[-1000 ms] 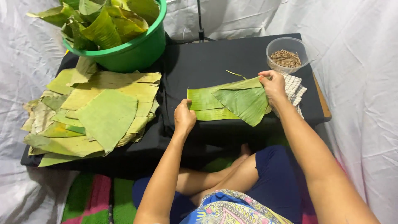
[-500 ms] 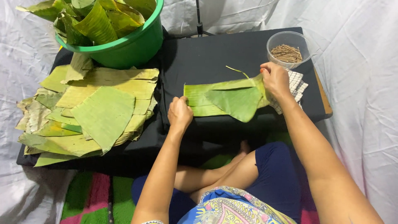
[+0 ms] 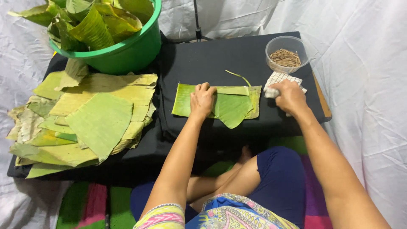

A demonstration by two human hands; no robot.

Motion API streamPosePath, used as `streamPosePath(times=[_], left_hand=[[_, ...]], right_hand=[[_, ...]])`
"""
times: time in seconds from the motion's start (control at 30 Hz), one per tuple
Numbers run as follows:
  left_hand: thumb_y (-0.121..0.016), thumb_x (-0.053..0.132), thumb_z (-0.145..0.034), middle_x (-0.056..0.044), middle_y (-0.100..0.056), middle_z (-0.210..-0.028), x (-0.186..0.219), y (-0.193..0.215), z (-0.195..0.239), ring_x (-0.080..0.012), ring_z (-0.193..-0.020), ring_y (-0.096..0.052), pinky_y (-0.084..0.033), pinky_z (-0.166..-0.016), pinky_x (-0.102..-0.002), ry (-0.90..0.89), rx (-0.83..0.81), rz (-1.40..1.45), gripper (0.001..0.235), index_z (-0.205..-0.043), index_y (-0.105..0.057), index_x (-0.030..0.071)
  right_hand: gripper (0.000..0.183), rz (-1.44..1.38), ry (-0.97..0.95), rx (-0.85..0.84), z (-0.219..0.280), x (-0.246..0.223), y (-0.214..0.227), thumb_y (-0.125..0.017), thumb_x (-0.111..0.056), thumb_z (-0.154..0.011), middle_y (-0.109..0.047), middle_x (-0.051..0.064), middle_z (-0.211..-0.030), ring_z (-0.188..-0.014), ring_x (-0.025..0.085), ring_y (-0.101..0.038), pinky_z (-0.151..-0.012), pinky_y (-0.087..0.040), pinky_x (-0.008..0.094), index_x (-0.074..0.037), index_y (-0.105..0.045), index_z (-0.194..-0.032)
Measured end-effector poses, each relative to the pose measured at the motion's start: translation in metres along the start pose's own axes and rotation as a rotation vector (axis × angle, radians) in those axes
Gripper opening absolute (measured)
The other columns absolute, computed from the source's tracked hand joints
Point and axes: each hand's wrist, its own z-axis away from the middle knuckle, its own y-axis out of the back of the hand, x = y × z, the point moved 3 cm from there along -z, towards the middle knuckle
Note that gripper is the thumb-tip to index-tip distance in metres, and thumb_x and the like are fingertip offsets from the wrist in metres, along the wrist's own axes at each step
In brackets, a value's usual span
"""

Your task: Preparing conical containers by wiping, folding, and pinning banana leaves with small wooden sticks.

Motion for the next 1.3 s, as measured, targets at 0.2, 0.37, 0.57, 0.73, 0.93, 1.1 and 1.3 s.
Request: streamPosePath(times=[0.2, 0.37, 0.57, 0.73, 0.93, 1.1, 1.3], left_hand=[[-0.060, 0.025, -0.098, 0.007, -0.068, -0.093, -0.016, -0.002, -0.038, -0.0222, -0.103, -0.064, -0.051, -0.089, -0.045, 0.111, -0.079, 0.116, 0.007, -0.096, -0.065, 0.031], [-0.079, 0.032, -0.081, 0.007, -0.062, -0.112, 0.010, 0.017, -0.028, -0.0194, -0.113, -0.058, -0.051, -0.095, -0.046, -0.080, -0.195, 0.008, 0.039, -0.117, -0.064, 0.031], [-0.059, 0.027, -0.096, 0.003, -0.058, -0.090, 0.009, -0.006, -0.027, -0.0214, -0.094, -0.059, -0.048, -0.089, -0.042, -0.166, 0.020, 0.051, 0.010, -0.089, -0.065, 0.024], [-0.054, 0.040, -0.100, 0.003, -0.060, -0.110, -0.015, -0.038, -0.059, -0.0249, -0.116, -0.053, -0.035, -0.106, -0.061, 0.131, -0.452, 0.171, 0.018, -0.104, -0.069, 0.031], [-0.082, 0.038, -0.083, -0.009, -0.050, -0.124, -0.002, 0.002, -0.029, -0.0342, -0.123, -0.047, -0.038, -0.103, -0.064, 0.068, -0.084, -0.001, 0.038, -0.104, -0.061, 0.014], [-0.069, 0.036, -0.090, -0.003, -0.053, -0.117, -0.009, 0.011, 0.030, -0.0243, -0.111, -0.058, -0.046, -0.099, -0.048, -0.010, -0.004, -0.055, 0.032, -0.112, -0.057, 0.016], [-0.068, 0.054, -0.088, -0.019, -0.027, -0.167, -0.002, 0.065, 0.049, -0.0344, -0.155, -0.022, -0.017, -0.126, -0.058, 0.067, -0.429, 0.286, 0.092, -0.155, -0.035, 0.001]], right_hand=[[0.060, -0.164, 0.193, 0.636, 0.013, -0.042, 0.101, -0.057, 0.006, -0.074, -0.065, 0.016, -0.099, -0.092, 0.043, -0.065, -0.087, -0.051, 0.052, -0.014, -0.073, -0.128], [0.047, -0.505, 0.220, 0.801, 0.024, -0.107, 0.156, -0.064, 0.012, -0.084, -0.070, 0.016, -0.109, -0.103, 0.037, -0.068, -0.091, -0.052, 0.046, -0.006, -0.071, -0.127], [0.054, -1.111, 0.071, 0.612, 0.021, -0.101, 0.131, -0.062, 0.013, -0.072, -0.068, 0.008, -0.100, -0.096, 0.015, -0.061, -0.089, -0.054, 0.035, -0.004, -0.064, -0.123], [0.049, -0.998, 0.023, 0.431, 0.010, -0.104, 0.113, -0.058, 0.007, -0.071, -0.067, 0.010, -0.095, -0.091, 0.023, -0.062, -0.087, -0.051, 0.042, -0.009, -0.067, -0.117], [0.034, -0.125, 0.222, -0.032, -0.001, -0.159, 0.002, -0.067, -0.026, -0.073, -0.072, 0.015, -0.105, -0.098, 0.043, -0.067, -0.080, -0.059, 0.058, -0.024, -0.079, -0.105], [0.056, -0.018, 0.213, -0.026, 0.010, -0.151, -0.037, -0.070, -0.040, -0.084, -0.052, 0.000, -0.142, -0.127, 0.036, -0.046, -0.092, -0.046, 0.062, -0.042, -0.059, -0.139], [0.056, 0.065, 0.308, 0.000, -0.023, -0.149, -0.072, -0.070, -0.026, -0.078, -0.061, 0.008, -0.134, -0.122, 0.040, -0.056, -0.094, -0.050, 0.058, -0.035, -0.067, -0.133]])
